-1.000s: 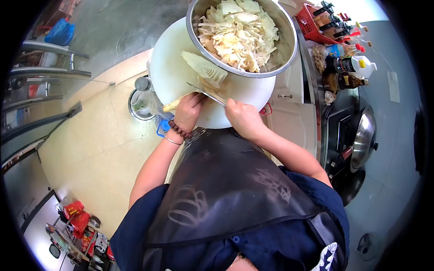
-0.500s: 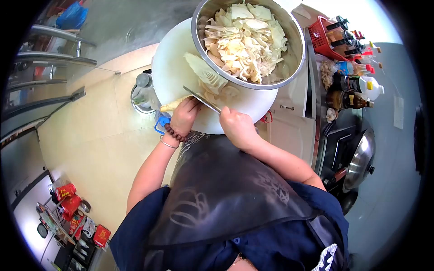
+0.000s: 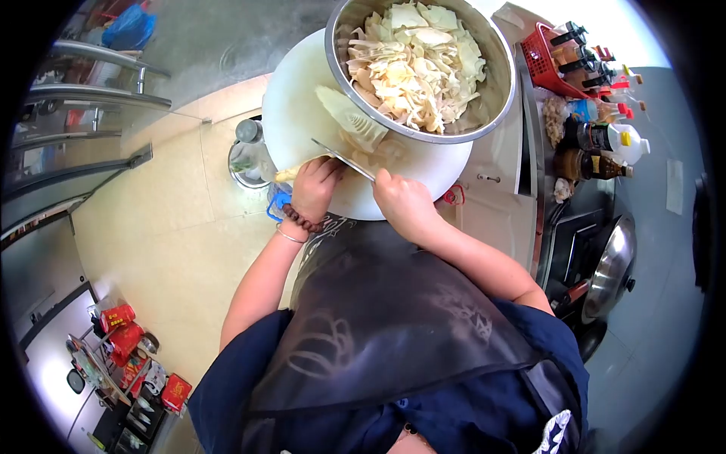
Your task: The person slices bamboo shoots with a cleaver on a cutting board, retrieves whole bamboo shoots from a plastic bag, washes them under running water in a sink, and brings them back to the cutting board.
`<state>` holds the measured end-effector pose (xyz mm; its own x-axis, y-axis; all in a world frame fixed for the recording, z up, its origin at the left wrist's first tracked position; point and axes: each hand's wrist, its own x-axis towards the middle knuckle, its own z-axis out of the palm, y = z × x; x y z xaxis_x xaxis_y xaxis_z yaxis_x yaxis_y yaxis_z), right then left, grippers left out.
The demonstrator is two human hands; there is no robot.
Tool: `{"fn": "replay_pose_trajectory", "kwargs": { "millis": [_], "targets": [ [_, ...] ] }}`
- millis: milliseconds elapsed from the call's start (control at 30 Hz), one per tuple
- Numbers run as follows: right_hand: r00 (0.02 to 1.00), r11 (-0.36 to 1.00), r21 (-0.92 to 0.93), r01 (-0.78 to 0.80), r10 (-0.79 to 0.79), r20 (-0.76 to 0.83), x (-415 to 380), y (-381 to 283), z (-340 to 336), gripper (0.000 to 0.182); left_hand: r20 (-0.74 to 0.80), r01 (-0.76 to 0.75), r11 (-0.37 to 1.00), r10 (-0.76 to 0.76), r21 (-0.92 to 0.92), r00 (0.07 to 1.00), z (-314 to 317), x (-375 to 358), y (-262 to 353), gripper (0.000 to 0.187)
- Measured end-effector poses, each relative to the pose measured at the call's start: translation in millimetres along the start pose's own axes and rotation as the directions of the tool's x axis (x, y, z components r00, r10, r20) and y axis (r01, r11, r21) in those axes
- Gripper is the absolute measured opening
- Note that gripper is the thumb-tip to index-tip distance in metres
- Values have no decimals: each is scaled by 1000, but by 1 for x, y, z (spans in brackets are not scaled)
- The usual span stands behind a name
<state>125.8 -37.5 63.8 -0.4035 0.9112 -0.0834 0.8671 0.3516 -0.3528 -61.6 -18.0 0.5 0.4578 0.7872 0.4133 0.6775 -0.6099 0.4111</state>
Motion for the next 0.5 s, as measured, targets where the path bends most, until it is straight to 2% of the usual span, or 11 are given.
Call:
{"fn": "replay_pose_trajectory", "kwargs": {
  "millis": [133, 200, 233, 267, 333, 433, 500],
  "targets": [
    [992, 999, -11, 40, -41, -116, 30, 0, 24, 4, -10, 7, 999, -8, -53, 1000, 2, 0, -3, 16],
    [991, 996, 92, -11, 23, -128, 35, 3, 22, 5, -15, -21, 998, 20, -58, 1000, 2, -1, -5, 16],
    [987, 999, 45, -14, 21, -162, 30, 4, 16, 6, -38, -26, 998, 24, -54, 999, 2, 1, -4, 16],
    [987, 999, 41, -17, 23, -161, 20, 3, 6, 6, -59, -25, 998, 22, -54, 998, 2, 1, -3, 16],
    [999, 1000, -11, -26, 26, -35, 3, -1, -12, 6, -57, -17, 998, 14, -55, 998, 2, -1, -2, 17],
    [998, 998, -18, -58, 58, -13, -9, -8, -12, 6, -67, -11, 998, 7, -59, 998, 3, 1, -4, 18],
    [997, 998, 2, -65, 65, -43, 1, -6, 12, 7, -65, -16, 997, 11, -74, 998, 3, -2, -4, 19]
  ]
}}
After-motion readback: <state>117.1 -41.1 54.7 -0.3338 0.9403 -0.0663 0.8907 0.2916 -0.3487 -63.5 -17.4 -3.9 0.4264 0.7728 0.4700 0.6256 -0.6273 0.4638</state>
